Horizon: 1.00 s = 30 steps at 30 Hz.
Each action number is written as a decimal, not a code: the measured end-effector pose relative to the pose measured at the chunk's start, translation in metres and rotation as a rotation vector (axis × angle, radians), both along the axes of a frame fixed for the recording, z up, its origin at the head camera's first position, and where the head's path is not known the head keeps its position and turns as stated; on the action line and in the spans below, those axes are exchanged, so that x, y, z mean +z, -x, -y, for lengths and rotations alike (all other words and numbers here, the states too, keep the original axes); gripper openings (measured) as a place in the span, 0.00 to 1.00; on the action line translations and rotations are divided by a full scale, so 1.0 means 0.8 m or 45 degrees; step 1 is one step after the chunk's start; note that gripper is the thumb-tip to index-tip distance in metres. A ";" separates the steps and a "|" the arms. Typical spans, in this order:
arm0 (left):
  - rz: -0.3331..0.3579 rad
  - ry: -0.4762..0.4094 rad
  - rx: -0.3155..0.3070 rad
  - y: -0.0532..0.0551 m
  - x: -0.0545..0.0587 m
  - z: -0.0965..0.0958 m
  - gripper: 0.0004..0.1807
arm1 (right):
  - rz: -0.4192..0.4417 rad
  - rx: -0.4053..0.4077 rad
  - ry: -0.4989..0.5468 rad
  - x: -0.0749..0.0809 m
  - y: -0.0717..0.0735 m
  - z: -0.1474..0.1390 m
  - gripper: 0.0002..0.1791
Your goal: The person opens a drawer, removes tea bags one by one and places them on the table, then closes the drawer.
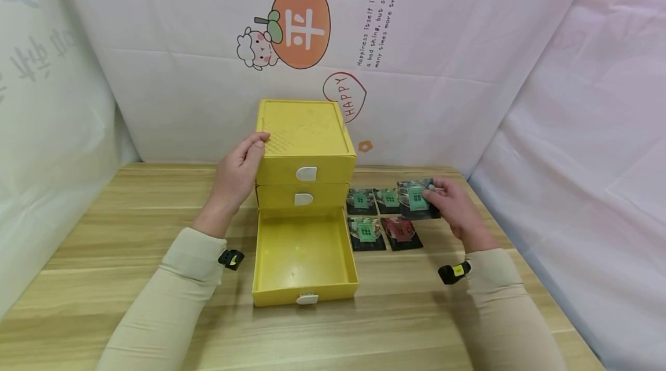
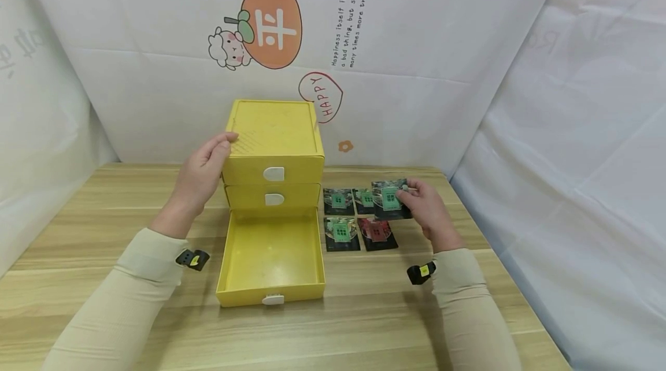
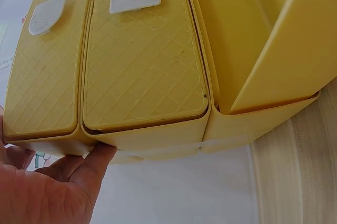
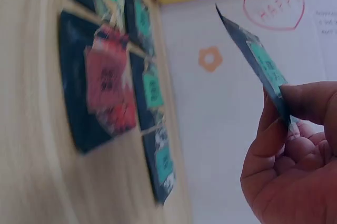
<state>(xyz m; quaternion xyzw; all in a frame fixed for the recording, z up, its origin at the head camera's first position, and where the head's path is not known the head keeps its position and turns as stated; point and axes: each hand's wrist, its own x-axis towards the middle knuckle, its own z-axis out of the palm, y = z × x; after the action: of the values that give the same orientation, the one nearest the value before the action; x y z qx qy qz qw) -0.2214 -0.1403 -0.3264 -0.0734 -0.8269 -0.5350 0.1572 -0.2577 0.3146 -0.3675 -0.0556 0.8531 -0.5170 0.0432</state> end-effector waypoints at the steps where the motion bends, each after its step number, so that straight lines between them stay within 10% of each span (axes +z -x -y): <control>1: 0.001 0.001 0.001 0.000 0.000 0.000 0.29 | 0.012 0.004 0.009 -0.002 0.001 -0.003 0.24; 10: -0.015 -0.013 -0.009 0.002 0.000 -0.002 0.29 | 0.116 -0.065 -0.208 -0.017 0.003 -0.028 0.36; 30: -0.001 0.020 0.010 0.002 -0.001 -0.001 0.30 | 0.253 -0.123 -0.458 -0.047 0.008 -0.063 0.27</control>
<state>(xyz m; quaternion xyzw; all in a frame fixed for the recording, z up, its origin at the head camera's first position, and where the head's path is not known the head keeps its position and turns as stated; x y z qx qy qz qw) -0.2230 -0.1397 -0.3274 -0.0716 -0.8312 -0.5278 0.1591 -0.2640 0.3647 -0.4055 0.0453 0.9249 -0.3607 0.1116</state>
